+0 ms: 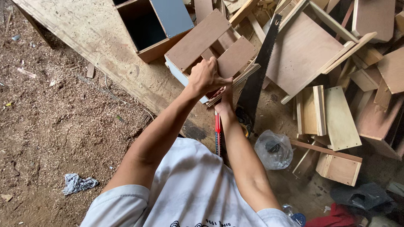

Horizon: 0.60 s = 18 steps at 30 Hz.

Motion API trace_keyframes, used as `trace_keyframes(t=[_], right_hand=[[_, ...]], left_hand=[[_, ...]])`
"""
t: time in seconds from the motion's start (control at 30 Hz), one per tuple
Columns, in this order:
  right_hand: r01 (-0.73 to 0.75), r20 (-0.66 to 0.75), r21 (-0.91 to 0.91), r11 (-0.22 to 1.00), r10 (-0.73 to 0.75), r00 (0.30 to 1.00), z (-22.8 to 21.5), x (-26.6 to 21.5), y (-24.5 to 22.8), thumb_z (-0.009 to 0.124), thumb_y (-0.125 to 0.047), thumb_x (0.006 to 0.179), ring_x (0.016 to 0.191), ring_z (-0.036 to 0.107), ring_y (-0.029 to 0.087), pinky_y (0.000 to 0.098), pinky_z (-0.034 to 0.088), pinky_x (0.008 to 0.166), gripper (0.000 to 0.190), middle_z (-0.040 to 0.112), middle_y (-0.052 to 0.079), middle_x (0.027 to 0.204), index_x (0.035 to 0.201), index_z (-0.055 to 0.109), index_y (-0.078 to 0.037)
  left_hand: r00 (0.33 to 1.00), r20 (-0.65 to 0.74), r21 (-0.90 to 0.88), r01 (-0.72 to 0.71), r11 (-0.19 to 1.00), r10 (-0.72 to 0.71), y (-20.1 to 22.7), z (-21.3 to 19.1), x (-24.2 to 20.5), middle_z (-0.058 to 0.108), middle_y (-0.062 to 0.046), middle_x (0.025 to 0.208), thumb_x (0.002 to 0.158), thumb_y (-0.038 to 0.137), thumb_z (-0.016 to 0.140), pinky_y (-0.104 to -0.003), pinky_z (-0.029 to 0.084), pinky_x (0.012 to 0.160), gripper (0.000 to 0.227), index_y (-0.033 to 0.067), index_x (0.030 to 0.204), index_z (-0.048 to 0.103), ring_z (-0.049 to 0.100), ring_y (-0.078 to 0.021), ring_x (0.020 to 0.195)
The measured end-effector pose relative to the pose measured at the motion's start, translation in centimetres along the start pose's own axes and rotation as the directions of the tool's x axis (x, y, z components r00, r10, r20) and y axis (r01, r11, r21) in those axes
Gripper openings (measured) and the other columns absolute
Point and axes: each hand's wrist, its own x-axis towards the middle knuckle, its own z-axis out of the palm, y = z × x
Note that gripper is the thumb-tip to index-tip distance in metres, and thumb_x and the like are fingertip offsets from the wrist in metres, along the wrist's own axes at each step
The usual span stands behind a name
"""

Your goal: The person assembles a small wooden drawer unit by hammering nails into the frame and attaching a wooden panel. They use a hammer to secure the pieces together on a workbench.

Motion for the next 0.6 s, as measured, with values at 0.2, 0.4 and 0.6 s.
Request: trace_keyframes(t=[0.2, 0.4, 0.6], right_hand=[[0.235, -0.051, 0.238, 0.942, -0.229, 0.972, -2.7, 0.0, 1.9, 0.033, -0.064, 0.105, 0.087, 0.058, 0.018, 0.0372, 0.053, 0.069, 0.061, 0.055, 0.01, 0.1, 0.109, 0.051, -0.007], [0.131, -0.383, 0.372, 0.919, 0.024, 0.924, 0.7, -0.2, -1.4, 0.035, -0.063, 0.103, 0.067, 0.049, 0.013, 0.0309, 0.044, 0.054, 0.054, 0.047, 0.003, 0.082, 0.096, 0.047, -0.01], [0.051, -0.502, 0.458, 0.887, 0.211, 0.839, 5.0, -2.3, -3.6, 0.036, -0.061, 0.101, 0.046, 0.039, 0.007, 0.0246, 0.035, 0.039, 0.051, 0.039, -0.003, 0.063, 0.084, 0.042, -0.014]], left_hand=[[0.996, -0.058, -0.013, -0.07, 0.997, 0.069, -0.2, -0.3, -0.4, 0.05, -0.001, 0.063, 0.072, 0.07, 0.082, -0.031, 0.042, 0.038, 0.071, 0.0081, 0.079, 0.048, 0.04, -0.0107, 0.047], [1.0, -0.018, 0.014, 0.017, 1.0, -0.017, 0.9, -1.4, -0.8, 0.058, -0.007, 0.062, 0.073, 0.074, 0.079, -0.033, 0.05, 0.042, 0.076, 0.0017, 0.077, 0.054, 0.054, -0.0145, 0.049], [1.0, -0.017, -0.071, 0.008, 0.997, -0.009, 0.8, -1.6, -0.6, 0.06, -0.007, 0.059, 0.067, 0.071, 0.083, -0.034, 0.051, 0.04, 0.074, 0.0006, 0.07, 0.06, 0.056, -0.0162, 0.046]])
